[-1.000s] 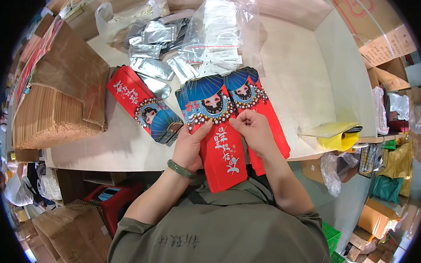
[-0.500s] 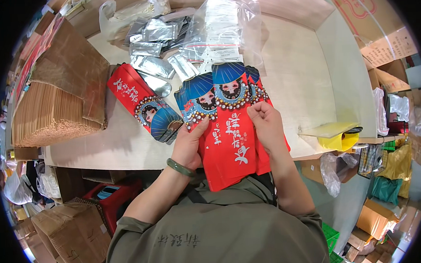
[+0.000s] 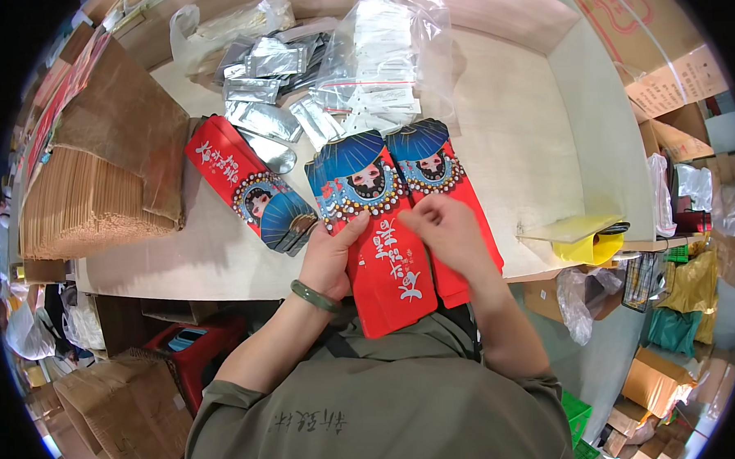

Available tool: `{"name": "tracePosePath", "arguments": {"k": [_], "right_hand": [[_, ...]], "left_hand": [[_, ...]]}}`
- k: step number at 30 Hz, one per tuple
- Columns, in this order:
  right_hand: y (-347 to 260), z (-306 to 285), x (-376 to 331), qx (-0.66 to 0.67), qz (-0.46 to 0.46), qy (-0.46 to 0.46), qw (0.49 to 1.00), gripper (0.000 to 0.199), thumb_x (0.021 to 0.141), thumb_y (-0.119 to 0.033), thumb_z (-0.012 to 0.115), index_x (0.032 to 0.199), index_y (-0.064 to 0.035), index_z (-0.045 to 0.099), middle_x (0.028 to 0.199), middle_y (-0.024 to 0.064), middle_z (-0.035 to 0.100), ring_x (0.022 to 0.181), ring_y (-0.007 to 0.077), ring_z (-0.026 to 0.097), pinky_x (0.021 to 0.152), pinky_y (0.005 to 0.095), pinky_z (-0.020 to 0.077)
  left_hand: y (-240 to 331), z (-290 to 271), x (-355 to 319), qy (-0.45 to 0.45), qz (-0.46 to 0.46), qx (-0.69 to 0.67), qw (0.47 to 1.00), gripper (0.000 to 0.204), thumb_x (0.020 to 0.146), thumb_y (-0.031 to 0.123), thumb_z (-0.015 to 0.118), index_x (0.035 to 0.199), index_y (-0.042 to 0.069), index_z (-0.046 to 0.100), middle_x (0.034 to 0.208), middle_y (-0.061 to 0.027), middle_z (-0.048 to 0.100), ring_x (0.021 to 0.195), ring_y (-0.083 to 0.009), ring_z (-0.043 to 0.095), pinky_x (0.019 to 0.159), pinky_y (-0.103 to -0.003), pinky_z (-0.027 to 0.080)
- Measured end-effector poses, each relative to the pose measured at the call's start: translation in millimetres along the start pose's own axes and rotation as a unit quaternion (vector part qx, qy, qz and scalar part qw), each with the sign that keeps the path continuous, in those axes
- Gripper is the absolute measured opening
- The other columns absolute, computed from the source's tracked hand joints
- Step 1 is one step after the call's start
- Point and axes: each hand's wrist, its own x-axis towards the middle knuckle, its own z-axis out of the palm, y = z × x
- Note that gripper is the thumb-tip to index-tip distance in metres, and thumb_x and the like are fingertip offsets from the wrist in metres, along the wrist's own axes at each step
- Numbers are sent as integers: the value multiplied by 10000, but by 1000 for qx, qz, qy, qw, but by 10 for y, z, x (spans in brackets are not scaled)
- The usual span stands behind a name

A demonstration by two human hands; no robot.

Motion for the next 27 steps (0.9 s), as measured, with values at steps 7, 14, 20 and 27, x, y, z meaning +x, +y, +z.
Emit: {"name": "tracePosePath", "arguments": {"k": [7,14,20,27], "right_hand": [[286,69,96,150,-6,-36,988,144,880,-97,631,752,-37,604,685,-58,550,625,12,466,557,186,389],[275,77,115,146,6,20,989,198,862,-133,652,715,-12,593,599,-40,502,563,27,413,483,226,333],[222,-55,100,121,4,75,990,145,881,-93,626,772,1,607,674,-43,568,612,14,486,535,186,390],[301,-290,166,-157,-60,199,965,198,831,-166,676,830,17,599,632,39,560,556,103,492,538,268,422]], "left_hand": [[-15,16,-8,-13,4,-6,1000,351,853,86,660,1159,26,497,1082,-103,623,951,-206,632,820,-374,530],[-20,15,14,11,13,4,1000,329,850,80,662,1133,24,502,1077,-102,624,941,-205,634,806,-368,535],[2,29,-2,18,19,3,1000,325,848,65,656,1132,23,504,1074,-102,627,933,-200,637,795,-363,540],[16,-11,-4,22,25,-7,999,345,847,53,650,1158,28,503,1078,-85,629,931,-198,638,813,-360,533]]}}
